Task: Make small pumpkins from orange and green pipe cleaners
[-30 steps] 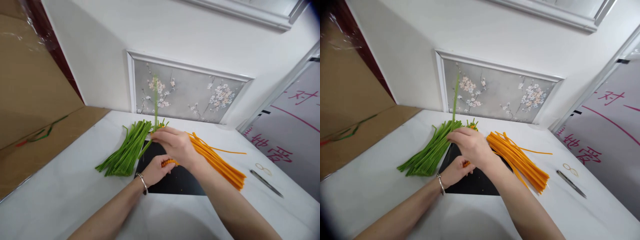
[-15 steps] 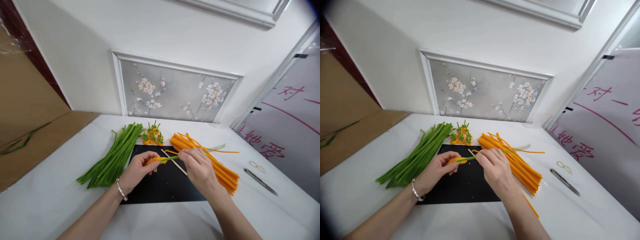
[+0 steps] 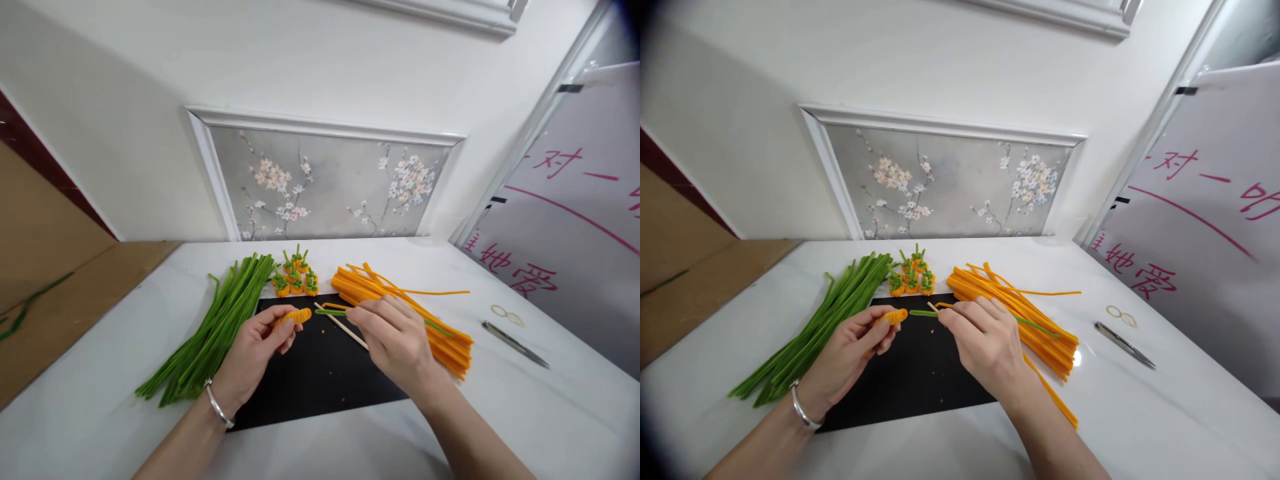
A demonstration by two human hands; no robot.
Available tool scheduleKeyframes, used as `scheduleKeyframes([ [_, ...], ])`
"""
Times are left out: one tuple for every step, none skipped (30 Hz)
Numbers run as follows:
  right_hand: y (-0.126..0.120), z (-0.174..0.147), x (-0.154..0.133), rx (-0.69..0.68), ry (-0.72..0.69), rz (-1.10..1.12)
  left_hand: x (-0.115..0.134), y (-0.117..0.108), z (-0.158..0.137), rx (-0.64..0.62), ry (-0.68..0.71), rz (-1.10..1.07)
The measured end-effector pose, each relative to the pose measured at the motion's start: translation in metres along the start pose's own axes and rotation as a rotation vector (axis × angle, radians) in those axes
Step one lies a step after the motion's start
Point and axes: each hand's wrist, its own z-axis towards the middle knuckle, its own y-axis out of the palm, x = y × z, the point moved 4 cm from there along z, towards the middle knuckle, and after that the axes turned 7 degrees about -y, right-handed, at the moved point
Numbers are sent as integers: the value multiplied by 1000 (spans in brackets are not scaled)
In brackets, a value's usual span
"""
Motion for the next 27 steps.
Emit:
scheduleKeyframes([
  [0,0,-1,3,-2,-1,-1,-1,0,5,7,7],
  [0,1,-1,5,-8,-2,-1,-2,1,5,15,17],
  [0,1,-2,6,-15,-3,-2,-3,1,3,24,30],
  [0,1,-2,7,-21,-3,-2,-3,1,-3,34,45],
  [0,1,-2,4,-23,-2,-3,-3,1,-10,45,62],
  [1,2,-3,-5,-24,3,-3,-2,1,-15,56,80],
  [1,2,-3,-14,-24,8,-3,-2,1,-17,64,99],
  [2,2,-3,-26,-23,15,-3,-1,0,-16,69,119],
  [3,1,-2,-40,-20,22,-3,0,0,-14,75,141],
  [4,1,-2,-51,-16,31,-2,1,0,-10,79,164],
  [5,0,-2,-62,-10,41,-1,2,-1,-3,84,187],
  [6,0,-1,-74,-1,52,0,2,-1,3,89,211],
  [7,-1,-1,-87,8,64,1,3,-2,10,95,237],
  [8,-2,0,-102,16,77,2,3,-2,17,105,262],
  [9,-3,0,-116,23,92,3,3,-3,24,116,287],
  [10,-3,1,-131,30,108,4,4,-3,33,128,312],
  [11,-3,2,-142,37,122,4,3,-3,42,143,337],
  [11,-4,2,-146,43,137,4,4,-4,50,158,362],
  [12,-4,3,-147,49,153,5,4,-4,57,171,384],
  [12,-4,3,-144,54,169,5,4,-4,60,183,403],
  [12,-3,3,-138,60,186,5,5,-4,59,194,418],
  [12,-3,3,-135,68,203,5,6,-4,55,202,428],
  [12,-3,2,-131,77,221,5,6,-5,52,205,435],
  [12,-3,2,-130,88,239,6,7,-5,50,206,439],
  [12,-3,2,-130,101,256,6,8,-5,49,203,441],
  [11,-2,1,-131,113,271,7,8,-6,51,200,439],
  [12,-2,1,-131,123,284,7,9,-6,52,197,434],
])
